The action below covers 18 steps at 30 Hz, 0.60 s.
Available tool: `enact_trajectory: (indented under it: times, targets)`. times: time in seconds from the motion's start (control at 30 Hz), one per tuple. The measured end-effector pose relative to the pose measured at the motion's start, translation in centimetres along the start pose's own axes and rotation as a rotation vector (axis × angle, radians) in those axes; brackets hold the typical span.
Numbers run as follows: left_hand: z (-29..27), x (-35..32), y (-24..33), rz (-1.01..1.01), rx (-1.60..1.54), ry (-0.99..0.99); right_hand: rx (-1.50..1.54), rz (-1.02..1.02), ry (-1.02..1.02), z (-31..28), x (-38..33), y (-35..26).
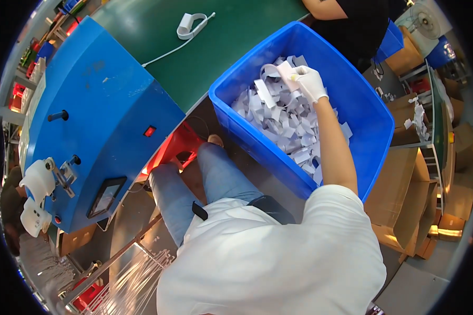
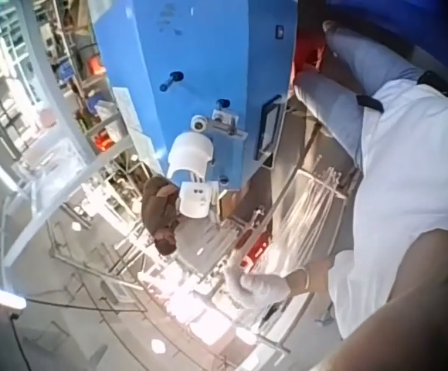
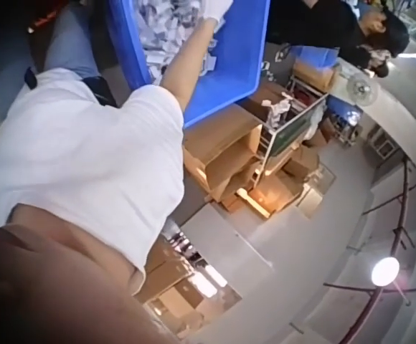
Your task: Using an assembly machine to process white plastic components and wires on a factory production line.
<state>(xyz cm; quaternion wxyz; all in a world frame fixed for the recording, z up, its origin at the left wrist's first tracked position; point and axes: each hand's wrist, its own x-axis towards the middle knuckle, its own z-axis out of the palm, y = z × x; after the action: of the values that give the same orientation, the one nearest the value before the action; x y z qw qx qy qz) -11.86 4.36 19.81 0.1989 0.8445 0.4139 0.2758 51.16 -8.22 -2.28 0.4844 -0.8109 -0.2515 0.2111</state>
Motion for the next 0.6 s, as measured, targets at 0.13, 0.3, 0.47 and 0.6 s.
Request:
enact_trajectory:
  times: [0.13,0.3,0.47,0.6]
  targets:
    - [5.6,1.3,7.4,0.04,-0.279,-0.09,0.406,-0.136,-0.411,3.2,-4.2,-9.9]
    - [17.1,5.7,8.0,0.13,-0.555,-0.073,0.61,-0.102,-0.87,9.1,-9.7,-15.1]
    - [17.2,5.0,8.1,-0.405,-1.394,-0.344,0.818,-0.363,-1.186,13.5,-13.6,-20.0]
    - [14.0,3.5,6.8,-0.418,-1.116,0.056,0.883,-0.608,-1.345,16.8,-15.6,-24.3]
